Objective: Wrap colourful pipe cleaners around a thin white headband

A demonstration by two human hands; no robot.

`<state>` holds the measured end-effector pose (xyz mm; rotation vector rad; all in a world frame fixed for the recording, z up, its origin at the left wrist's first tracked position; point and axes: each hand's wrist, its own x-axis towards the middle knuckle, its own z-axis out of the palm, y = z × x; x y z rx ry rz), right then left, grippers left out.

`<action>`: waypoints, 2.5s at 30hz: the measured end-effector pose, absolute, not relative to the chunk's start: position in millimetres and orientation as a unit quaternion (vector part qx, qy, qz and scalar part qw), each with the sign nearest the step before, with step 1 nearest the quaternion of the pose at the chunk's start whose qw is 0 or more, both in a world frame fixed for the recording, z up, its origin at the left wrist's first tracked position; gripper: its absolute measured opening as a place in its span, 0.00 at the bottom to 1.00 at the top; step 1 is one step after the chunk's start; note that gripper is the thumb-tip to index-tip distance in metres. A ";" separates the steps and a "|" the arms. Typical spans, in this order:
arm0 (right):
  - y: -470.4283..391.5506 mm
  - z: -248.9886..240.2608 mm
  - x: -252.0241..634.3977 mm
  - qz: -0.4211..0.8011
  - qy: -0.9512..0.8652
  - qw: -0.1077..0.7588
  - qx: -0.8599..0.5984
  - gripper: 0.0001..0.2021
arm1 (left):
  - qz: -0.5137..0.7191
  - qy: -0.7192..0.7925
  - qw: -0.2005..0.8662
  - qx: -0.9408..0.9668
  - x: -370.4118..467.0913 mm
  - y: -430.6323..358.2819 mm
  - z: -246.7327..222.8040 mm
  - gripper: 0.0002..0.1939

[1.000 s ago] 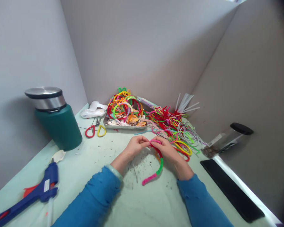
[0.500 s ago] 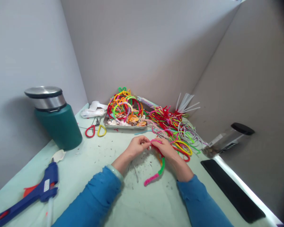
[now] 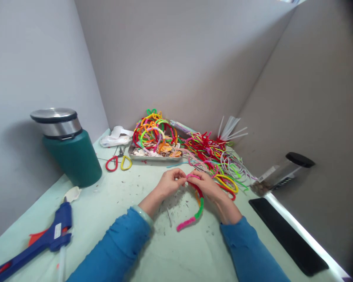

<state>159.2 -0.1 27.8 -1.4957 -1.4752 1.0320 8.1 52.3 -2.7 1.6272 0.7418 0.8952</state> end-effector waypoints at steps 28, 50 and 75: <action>-5.5 30.8 174.0 0.415 -0.621 0.356 -0.562 0.13 | 0.351 0.335 0.615 0.621 4.9 46.6 7.2 0.11; -0.1 25.4 165.0 0.334 -0.640 0.385 -0.575 0.09 | 0.299 0.351 0.655 0.598 1.5 47.5 8.1 0.14; -0.6 31.4 166.5 0.247 -0.593 0.516 -0.566 0.12 | 0.327 0.335 0.669 0.577 2.7 40.7 17.8 0.14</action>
